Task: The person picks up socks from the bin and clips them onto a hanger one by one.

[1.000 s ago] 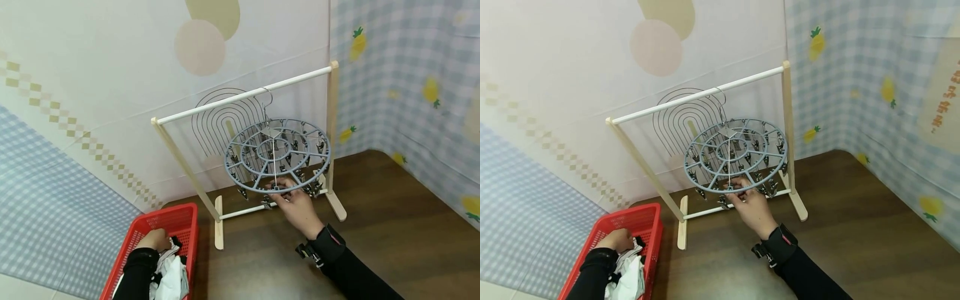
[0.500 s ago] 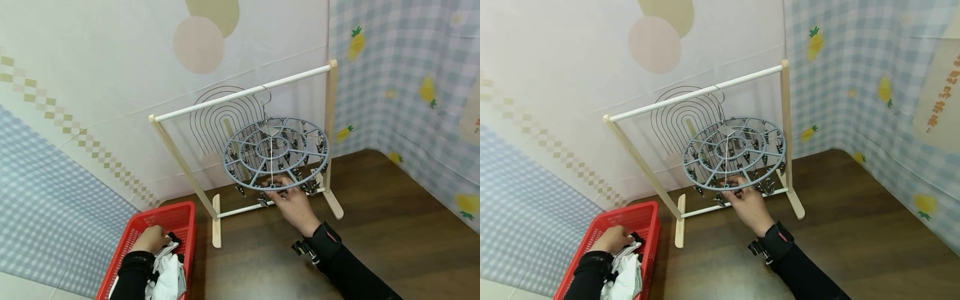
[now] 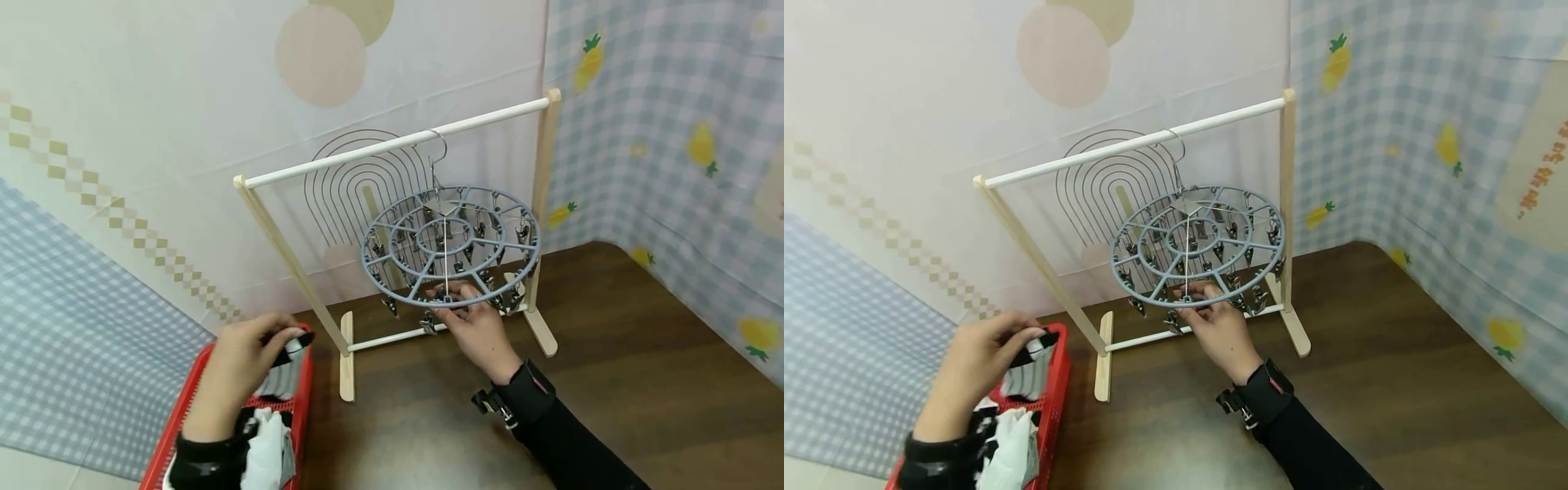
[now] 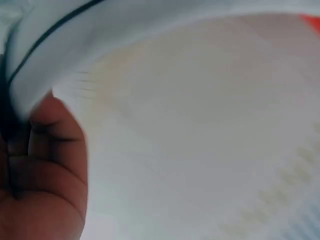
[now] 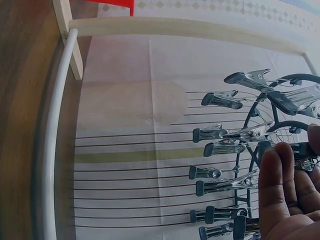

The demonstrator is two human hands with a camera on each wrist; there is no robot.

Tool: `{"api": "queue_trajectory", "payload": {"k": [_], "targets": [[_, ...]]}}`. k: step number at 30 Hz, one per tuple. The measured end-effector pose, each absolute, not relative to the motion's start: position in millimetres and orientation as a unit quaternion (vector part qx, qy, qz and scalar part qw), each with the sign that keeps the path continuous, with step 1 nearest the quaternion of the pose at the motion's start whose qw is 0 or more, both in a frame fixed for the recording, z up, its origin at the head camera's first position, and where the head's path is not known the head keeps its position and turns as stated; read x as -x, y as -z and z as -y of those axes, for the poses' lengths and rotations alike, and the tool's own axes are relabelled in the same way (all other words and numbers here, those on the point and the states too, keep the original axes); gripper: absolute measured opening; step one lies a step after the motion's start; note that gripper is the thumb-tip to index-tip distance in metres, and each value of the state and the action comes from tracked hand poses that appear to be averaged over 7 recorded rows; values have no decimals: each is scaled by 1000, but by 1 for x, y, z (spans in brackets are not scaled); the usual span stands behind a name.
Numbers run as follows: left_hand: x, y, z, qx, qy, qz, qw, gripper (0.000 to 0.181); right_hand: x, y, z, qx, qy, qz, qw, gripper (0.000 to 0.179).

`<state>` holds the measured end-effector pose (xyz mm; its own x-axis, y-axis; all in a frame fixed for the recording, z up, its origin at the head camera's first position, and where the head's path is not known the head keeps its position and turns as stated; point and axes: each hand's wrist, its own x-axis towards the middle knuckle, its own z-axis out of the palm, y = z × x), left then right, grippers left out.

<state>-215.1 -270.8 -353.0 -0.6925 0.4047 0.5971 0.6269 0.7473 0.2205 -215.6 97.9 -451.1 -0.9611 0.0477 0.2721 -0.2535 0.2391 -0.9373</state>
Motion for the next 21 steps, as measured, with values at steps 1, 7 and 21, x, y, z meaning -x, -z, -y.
{"api": "queue_trajectory", "payload": {"k": [1,7,21], "targets": [[211,349,255,313,216,880,285,16,215,450,-99,-66,-616,775,121,38],[211,364,179,357,278,865,216,14,209,449,-101,-75,-631,763,118,36],[208,417,85,253,248,918,176,10,198,433,-117,-41,-625,772,112,32]]}}
